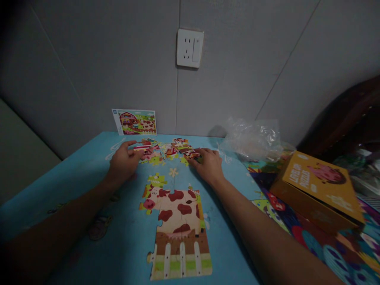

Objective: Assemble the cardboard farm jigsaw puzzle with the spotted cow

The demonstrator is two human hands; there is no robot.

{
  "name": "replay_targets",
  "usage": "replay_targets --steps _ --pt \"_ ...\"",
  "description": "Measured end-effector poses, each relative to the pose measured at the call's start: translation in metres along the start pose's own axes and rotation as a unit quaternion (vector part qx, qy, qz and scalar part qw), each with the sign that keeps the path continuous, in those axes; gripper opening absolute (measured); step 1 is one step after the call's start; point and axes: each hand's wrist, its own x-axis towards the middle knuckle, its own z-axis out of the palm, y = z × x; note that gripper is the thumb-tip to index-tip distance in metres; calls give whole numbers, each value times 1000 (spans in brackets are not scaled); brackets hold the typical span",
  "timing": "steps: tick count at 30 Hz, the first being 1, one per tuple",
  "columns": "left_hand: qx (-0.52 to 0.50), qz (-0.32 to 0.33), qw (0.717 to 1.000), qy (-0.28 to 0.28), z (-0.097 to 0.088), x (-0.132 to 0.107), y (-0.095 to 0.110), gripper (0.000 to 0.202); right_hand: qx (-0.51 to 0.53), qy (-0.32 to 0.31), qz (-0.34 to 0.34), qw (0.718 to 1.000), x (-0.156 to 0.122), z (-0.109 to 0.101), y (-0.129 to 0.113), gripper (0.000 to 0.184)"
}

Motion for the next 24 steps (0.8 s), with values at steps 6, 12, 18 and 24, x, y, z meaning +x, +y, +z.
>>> replay_targets --steps 6,12,18,24 --pt "73 -21 997 -29 0 -1 0 57 -11 -38 -9 999 0 6 0 29" --pt "84 -30 996 -29 -3 -2 3 59 -19 -37 -2 999 1 4 0 24" --pt "47 31 998 -15 -1 -7 6 42 -5 -69 -26 997 -1 1 -7 22" --pt "3 109 994 -26 4 -11 9 33 -19 -58 -79 995 -1 2 -10 19"
